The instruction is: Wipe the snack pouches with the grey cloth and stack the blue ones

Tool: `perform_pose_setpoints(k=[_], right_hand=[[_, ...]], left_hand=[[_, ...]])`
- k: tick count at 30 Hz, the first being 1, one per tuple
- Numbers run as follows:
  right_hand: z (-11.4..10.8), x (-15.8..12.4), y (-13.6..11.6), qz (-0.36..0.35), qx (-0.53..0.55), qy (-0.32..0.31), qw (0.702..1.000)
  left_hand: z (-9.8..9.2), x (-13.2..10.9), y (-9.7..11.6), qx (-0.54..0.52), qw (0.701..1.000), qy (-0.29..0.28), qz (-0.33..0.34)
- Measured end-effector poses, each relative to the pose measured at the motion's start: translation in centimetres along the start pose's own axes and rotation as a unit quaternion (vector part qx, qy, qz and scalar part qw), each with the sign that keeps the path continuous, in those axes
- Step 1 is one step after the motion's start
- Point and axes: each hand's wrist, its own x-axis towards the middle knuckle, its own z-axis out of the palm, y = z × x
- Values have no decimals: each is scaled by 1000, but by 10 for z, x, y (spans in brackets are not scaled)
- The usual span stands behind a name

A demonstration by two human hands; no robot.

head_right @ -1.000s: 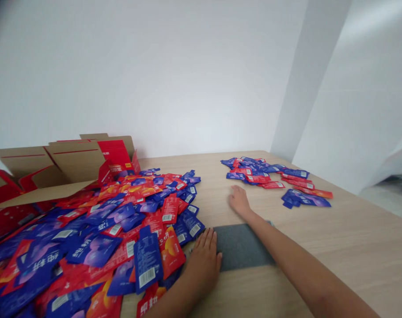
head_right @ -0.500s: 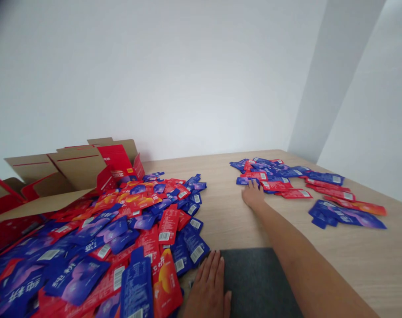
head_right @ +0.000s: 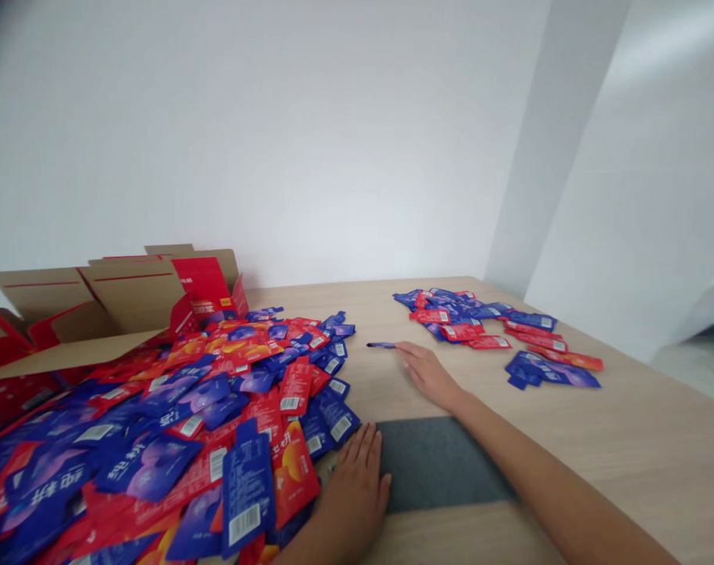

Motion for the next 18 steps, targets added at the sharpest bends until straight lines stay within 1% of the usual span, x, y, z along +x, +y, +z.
perform_pose_setpoints(k=[1,2,4,6,8,10,12,13,14,15,18], right_hand=[[-10,-13,-12,-36,46,23,998],[-19,-26,-23,-56,84,38,994],[-37,-51,-41,-67,136,45,987],[-49,-72,-51,-54,155,22,986],[-55,-85,-54,-6,147,-13,989],[-54,-90,-52,94,121,-54,987],[-46,-89,-53,205,91,-92,970],[-40,-88,-56,239,81,-102,962],[-34,-85,-61,252,77,-104,959],[-27,-82,-69,245,77,-97,961],[-7,-75,-99,200,73,-68,975]], left_hand=[[0,0,0,4,1000,4,6],[-1,0,0,7,1000,8,12],[-3,1,0,15,1000,17,21],[-4,1,1,25,999,26,27],[-5,2,2,33,998,34,29],[-6,2,2,35,998,36,28],[-8,1,2,33,998,33,33],[-9,0,2,32,998,33,38],[-11,-1,2,31,998,35,47],[-12,-2,2,30,997,40,56],[-15,-5,1,27,995,50,76]])
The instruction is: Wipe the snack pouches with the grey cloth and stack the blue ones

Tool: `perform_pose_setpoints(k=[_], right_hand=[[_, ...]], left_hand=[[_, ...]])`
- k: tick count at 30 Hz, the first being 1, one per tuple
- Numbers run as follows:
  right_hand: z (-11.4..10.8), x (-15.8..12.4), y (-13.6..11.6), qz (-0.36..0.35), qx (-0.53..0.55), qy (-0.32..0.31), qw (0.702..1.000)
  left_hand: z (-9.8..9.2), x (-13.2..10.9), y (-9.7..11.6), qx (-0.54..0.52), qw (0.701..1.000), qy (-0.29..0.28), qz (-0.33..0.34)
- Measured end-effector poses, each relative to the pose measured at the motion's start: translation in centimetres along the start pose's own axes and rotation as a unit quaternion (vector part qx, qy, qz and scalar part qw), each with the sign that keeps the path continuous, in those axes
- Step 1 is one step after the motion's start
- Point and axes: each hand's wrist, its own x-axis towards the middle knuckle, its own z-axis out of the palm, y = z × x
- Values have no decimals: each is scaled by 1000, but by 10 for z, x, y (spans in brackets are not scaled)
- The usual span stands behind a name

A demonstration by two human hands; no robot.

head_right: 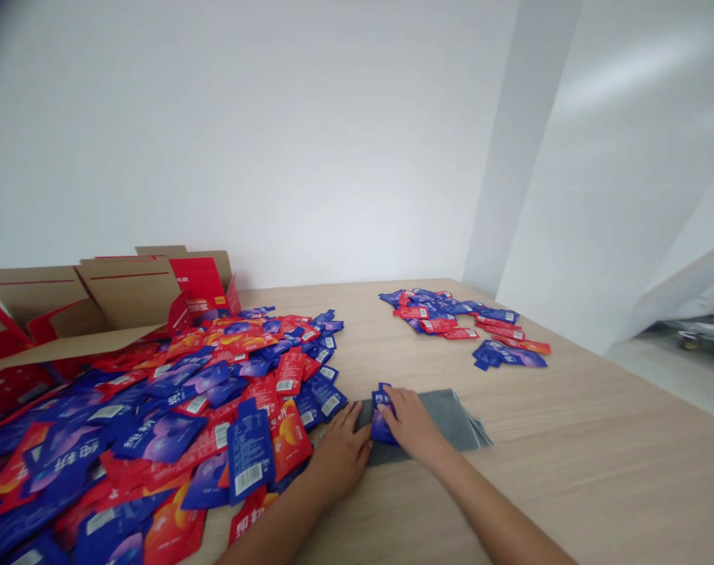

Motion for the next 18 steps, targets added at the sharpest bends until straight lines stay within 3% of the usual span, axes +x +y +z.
perform_pose_setpoints(k=[4,12,18], right_hand=[[17,-8,-19,-18,-41,-8,999],[16,-15,3,-5,-86,-5,996],[23,-22,-10,-92,-68,-16,993]], left_hand=[[0,0,-1,-8,1000,-8,-1],[4,4,-1,-9,1000,-14,-16],[3,4,1,18,999,-23,-22]])
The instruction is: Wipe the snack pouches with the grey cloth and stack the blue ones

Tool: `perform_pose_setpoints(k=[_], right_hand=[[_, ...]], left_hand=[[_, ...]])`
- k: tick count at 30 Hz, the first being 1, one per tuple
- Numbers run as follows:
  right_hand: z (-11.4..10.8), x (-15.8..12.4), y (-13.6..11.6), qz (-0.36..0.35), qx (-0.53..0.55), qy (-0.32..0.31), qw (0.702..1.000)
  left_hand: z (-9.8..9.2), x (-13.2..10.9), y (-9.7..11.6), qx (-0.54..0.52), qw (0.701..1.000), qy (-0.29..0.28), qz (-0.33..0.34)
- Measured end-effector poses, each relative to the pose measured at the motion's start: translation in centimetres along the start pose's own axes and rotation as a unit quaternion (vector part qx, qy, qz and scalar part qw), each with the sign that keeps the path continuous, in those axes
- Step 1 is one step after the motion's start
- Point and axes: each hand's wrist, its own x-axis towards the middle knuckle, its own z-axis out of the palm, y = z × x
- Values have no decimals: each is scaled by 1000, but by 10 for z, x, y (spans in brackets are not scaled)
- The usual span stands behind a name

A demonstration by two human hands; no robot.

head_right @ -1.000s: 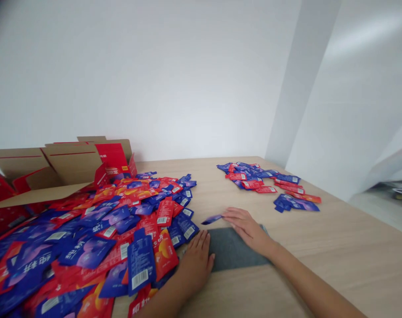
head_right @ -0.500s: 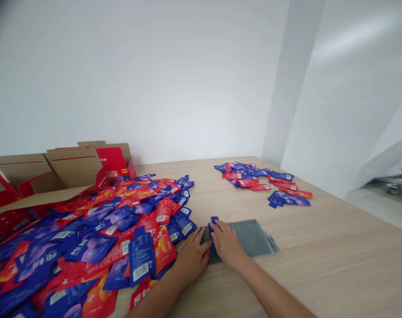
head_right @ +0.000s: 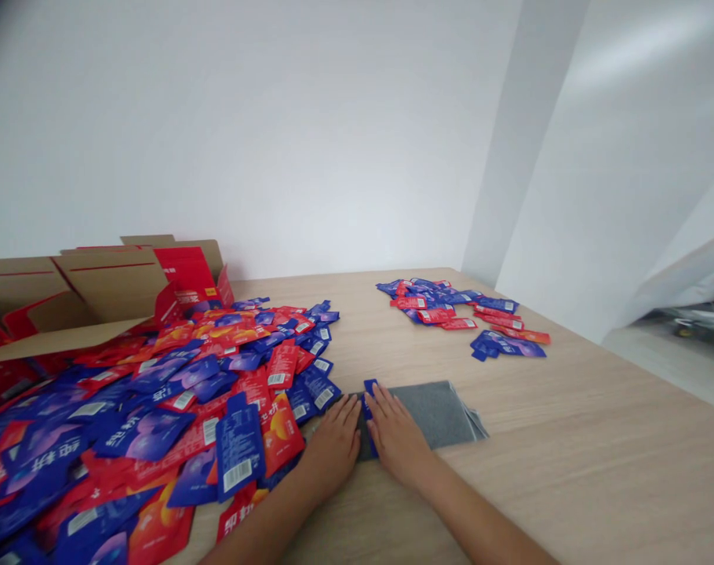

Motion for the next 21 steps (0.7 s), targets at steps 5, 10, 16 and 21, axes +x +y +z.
perform_pose_setpoints(k=[5,10,16,21], right_hand=[[-8,-1,12,57,-40,-2,998],[-7,-2,22,104,-65,51,991],[-27,-1,21,71,13,91,993],[-57,-4,11,50,32,114,992]], left_hand=[[-1,-1,0,5,1000,-3,-2],[2,-1,-2,1,1000,4,2],[4,-2,-3,-14,1000,8,3],[0,-2,-1,-22,1000,-2,-5]])
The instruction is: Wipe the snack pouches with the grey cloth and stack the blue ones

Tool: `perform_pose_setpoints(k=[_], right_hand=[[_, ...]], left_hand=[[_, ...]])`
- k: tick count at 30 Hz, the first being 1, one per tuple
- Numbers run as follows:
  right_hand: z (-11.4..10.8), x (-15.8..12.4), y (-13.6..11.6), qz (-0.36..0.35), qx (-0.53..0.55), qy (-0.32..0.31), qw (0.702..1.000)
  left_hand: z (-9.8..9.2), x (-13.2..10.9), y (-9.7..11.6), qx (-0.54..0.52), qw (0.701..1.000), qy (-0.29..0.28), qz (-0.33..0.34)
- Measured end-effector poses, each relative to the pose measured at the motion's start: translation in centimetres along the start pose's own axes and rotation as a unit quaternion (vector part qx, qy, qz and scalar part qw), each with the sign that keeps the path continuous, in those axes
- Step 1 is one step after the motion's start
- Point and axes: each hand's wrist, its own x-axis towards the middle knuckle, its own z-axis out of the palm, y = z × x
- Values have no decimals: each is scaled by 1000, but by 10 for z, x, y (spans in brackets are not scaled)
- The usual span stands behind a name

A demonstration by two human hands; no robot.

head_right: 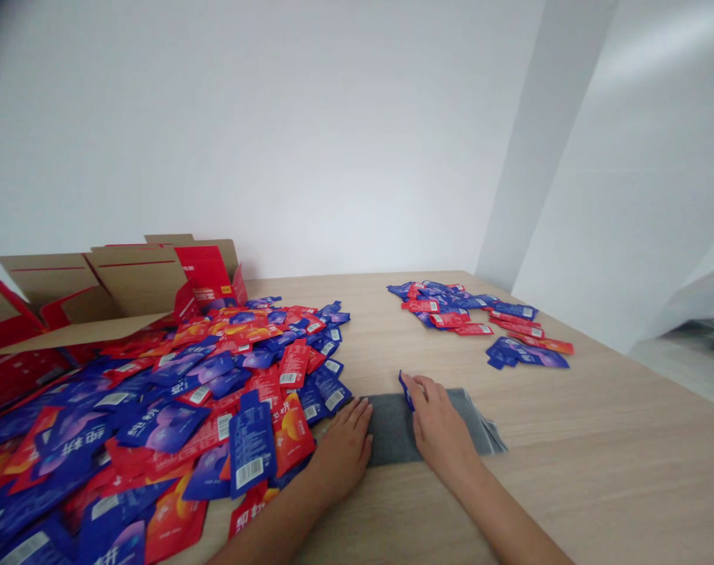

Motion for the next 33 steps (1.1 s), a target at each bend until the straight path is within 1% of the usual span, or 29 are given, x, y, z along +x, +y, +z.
perform_pose_setpoints(k=[2,5,8,11,14,20,27,30,33], right_hand=[[-5,0,-6,-17,47,-21,999],[2,-3,-12,-31,96,-46,994],[19,-8,-10,-36,68,-58,995],[35,-13,-6,-51,14,-107,993],[43,-13,0,-54,-32,-140,988],[46,-10,9,-17,-68,-114,991],[54,-21,-1,-64,-19,-146,987],[51,-18,1,-38,-45,-163,985],[47,-13,8,6,-84,-141,986]], left_hand=[[-1,0,0,-1,1000,-2,-1],[-2,1,1,-1,1000,2,-1],[-1,1,0,8,1000,8,-1],[2,2,0,15,1000,10,2],[5,2,-1,15,1000,7,4],[6,0,-2,7,1000,2,6],[1,-3,0,-6,1000,-21,11],[-2,-3,0,-5,999,-41,14],[-5,-4,0,-7,998,-62,20]])
